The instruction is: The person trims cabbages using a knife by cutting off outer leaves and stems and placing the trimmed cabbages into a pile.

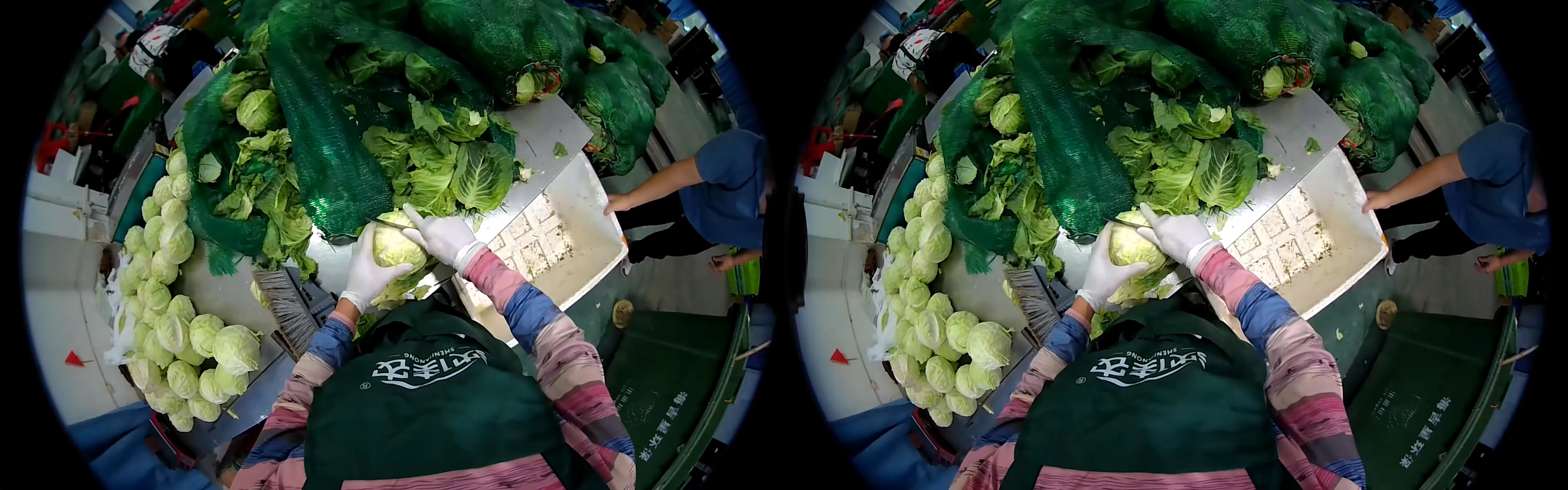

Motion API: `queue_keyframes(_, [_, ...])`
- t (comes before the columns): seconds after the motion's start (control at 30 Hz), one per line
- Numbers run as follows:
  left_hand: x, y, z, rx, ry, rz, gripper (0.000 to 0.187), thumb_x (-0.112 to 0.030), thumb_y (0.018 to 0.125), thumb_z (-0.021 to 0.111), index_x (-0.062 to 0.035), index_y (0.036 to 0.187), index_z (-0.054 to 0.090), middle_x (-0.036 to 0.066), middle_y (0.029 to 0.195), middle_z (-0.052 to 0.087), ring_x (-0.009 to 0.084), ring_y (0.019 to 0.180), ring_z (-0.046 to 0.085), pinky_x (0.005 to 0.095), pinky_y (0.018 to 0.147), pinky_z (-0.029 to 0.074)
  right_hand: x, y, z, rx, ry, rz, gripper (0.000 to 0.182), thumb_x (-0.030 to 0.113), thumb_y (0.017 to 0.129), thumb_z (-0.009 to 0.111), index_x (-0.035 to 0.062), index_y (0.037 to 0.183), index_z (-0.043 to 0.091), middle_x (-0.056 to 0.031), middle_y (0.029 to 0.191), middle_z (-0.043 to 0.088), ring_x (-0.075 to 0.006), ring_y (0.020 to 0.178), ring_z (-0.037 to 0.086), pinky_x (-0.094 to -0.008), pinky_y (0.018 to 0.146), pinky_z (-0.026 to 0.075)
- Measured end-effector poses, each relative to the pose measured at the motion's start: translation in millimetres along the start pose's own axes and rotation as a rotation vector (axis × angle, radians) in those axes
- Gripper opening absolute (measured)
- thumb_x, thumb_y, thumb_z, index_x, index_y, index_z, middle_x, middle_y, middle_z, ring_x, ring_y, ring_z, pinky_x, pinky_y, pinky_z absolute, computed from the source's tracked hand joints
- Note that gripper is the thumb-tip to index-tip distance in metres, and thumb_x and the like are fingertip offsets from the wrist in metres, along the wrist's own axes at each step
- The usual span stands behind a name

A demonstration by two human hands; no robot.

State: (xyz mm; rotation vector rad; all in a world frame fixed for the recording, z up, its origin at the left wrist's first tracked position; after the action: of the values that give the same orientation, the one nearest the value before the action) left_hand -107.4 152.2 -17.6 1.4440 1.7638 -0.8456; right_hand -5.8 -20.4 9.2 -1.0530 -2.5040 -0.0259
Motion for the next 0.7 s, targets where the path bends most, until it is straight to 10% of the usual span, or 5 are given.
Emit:
queue_keyframes(0.3, [-3.5,-14.9,-6.5,0.027,0.083,0.132,0.105,-0.025,0.060,0.088,0.0031,0.142,0.028,0.023,0.137,0.045,0.0355,0.124,0.047,0.0393,0.105,0.037,-76.0,28.3,17.2,0.051,0.165,0.338,0.055,0.052,0.098,0.032,0.0097,0.108,0.066,-0.0217,0.091,0.067,-0.0391,0.085,0.064,-0.0462,0.078,0.050])
queue_keyframes(0.53, [30.9,-27.0,-27.1,0.102,-0.276,-0.024,0.106,-0.013,0.065,0.086,0.0023,0.146,0.020,0.018,0.140,0.043,0.0241,0.128,0.045,0.0338,0.105,0.039,-63.2,6.6,34.5,-0.242,0.263,0.484,0.046,0.051,0.096,0.039,0.0192,0.114,0.067,-0.0188,0.091,0.068,-0.0393,0.085,0.063,-0.0459,0.076,0.050])
queue_keyframes(0.7, [31.0,-33.8,-28.5,0.107,-0.471,-0.239,0.104,-0.010,0.067,0.084,-0.0011,0.147,0.017,0.016,0.138,0.044,0.0231,0.120,0.052,0.0343,0.099,0.046,-0.1,-9.2,-2.4,-0.083,0.435,0.517,0.087,0.066,0.086,0.049,0.0069,0.146,0.029,-0.0206,0.074,0.065,-0.0326,0.074,0.067,-0.0431,0.068,0.052])
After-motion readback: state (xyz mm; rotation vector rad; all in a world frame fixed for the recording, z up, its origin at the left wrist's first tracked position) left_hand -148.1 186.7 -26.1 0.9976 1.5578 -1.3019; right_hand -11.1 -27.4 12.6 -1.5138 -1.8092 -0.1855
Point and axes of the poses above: each hand's wrist, its own y-axis towards the middle knuckle, its own z-axis out of the palm, x = y × z, the point moved 1 cm from there along y, towards the middle knuckle
